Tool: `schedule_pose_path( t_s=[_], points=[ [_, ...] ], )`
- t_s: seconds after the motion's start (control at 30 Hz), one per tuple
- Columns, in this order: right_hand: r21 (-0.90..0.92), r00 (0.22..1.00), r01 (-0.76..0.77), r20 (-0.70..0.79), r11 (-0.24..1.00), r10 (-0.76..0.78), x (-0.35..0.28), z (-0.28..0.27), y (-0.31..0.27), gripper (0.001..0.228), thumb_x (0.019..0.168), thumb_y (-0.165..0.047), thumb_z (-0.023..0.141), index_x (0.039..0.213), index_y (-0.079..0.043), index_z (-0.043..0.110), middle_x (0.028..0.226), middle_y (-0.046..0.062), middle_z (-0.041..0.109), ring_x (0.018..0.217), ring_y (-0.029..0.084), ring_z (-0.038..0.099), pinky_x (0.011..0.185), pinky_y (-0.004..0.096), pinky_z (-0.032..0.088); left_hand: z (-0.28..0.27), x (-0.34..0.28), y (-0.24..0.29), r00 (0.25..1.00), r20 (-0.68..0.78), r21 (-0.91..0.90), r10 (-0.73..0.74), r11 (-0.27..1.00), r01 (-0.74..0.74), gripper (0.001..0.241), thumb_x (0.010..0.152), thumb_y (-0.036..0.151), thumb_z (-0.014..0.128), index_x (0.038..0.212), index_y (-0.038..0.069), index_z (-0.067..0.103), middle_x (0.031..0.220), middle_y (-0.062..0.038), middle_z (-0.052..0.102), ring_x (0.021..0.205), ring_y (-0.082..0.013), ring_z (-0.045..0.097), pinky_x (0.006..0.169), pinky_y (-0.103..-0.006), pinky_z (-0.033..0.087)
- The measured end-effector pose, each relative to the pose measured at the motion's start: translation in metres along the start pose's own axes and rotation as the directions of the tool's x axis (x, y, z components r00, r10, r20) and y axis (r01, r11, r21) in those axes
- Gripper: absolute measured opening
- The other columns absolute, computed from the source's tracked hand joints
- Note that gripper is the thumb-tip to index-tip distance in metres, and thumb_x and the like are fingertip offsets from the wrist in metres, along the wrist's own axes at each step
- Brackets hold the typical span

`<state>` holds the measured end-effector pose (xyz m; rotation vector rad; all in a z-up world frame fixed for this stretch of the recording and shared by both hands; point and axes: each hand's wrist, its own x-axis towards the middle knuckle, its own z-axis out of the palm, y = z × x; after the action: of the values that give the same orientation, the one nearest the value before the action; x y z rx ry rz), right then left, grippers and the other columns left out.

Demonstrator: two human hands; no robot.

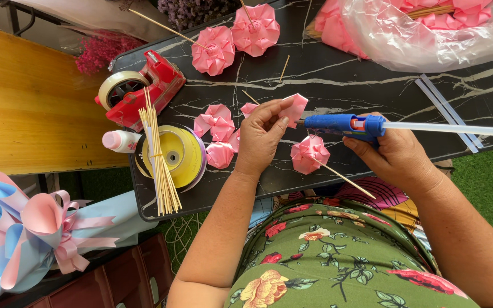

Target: The person assembles pink paper flowers by attaching folded paper petals to wooden skewers using a hot glue gun. They repeatedly pick up petals, apply glue, and press them onto the skewers to build the flower structure.

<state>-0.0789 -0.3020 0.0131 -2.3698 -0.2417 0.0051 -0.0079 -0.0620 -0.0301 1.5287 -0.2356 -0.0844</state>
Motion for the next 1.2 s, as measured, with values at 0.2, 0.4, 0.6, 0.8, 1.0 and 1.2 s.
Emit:
schedule_pose_path(
  t_s=[0.2,0.4,0.6,0.8,1.0,1.2],
  points=[
    [0.009,0.997,0.061,-0.055,0.998,-0.06,0.001,0.001,0.006,0.021,0.094,-0.02,0.063,0.109,-0.006,0.059,0.088,0.006,0.058,0.07,0.025,0.055,0.065,0.037,0.042,-0.001,-0.001,0.001,0.999,0.018,-0.085,-0.044,0.995,0.046,0.032,0.088,-0.002,0.06,0.118,0.007,0.066,0.12,-0.007,0.065,0.105,-0.0113,0.062,0.09,-0.021,0.053],
    [0.016,0.997,0.012,-0.076,1.0,-0.011,0.003,0.0,0.006,0.014,0.096,-0.019,0.063,0.1,-0.007,0.058,0.077,0.003,0.049,0.064,0.021,0.042,0.063,0.035,0.037,-0.002,0.0,-0.002,0.994,0.039,-0.129,-0.1,0.986,0.104,0.033,0.088,-0.002,0.06,0.119,0.008,0.066,0.12,-0.006,0.065,0.1,-0.0099,0.061,0.082,-0.02,0.053],
    [0.002,0.996,-0.036,-0.083,0.999,0.036,0.004,0.0,0.006,0.014,0.097,-0.02,0.062,0.102,-0.007,0.06,0.079,0.004,0.053,0.067,0.022,0.047,0.066,0.036,0.039,-0.004,-0.001,0.001,0.981,0.079,-0.168,-0.18,0.967,0.191,0.035,0.087,-0.002,0.059,0.119,0.01,0.067,0.119,-0.004,0.067,0.092,-0.0075,0.058,0.07,-0.0189,0.05],
    [-0.012,0.991,0.014,-0.13,1.0,-0.015,0.007,0.001,0.013,0.016,0.096,-0.018,0.064,0.102,-0.005,0.058,0.082,0.007,0.054,0.07,0.025,0.051,0.069,0.039,0.04,-0.007,0.003,0.001,0.975,0.1,-0.232,-0.198,0.948,0.216,0.035,0.087,-0.002,0.061,0.12,0.008,0.066,0.119,-0.005,0.068,0.086,-0.0056,0.056,0.069,-0.019,0.05],
    [-0.024,0.991,-0.058,-0.121,0.998,0.054,0.011,-0.002,0.02,0.018,0.093,-0.023,0.063,0.101,-0.007,0.059,0.079,0.006,0.058,0.066,0.025,0.055,0.065,0.038,0.041,-0.012,0.006,0.015,0.967,0.124,-0.279,-0.223,0.927,0.25,0.036,0.086,-0.001,0.063,0.119,0.009,0.067,0.113,-0.004,0.068,0.091,-0.0087,0.058,0.072,-0.0219,0.051],
    [-0.114,0.984,-0.135,-0.13,0.984,0.12,0.012,0.009,0.049,0.026,0.094,-0.026,0.063,0.112,-0.007,0.062,0.098,0.01,0.064,0.083,0.035,0.064,0.072,0.043,0.045,-0.018,0.008,0.023,0.955,0.119,-0.345,-0.272,0.89,0.297,0.04,0.084,0.002,0.066,0.124,0.006,0.063,0.111,-0.006,0.066,0.079,-0.0073,0.057,0.066,-0.0201,0.051]
  ],
)
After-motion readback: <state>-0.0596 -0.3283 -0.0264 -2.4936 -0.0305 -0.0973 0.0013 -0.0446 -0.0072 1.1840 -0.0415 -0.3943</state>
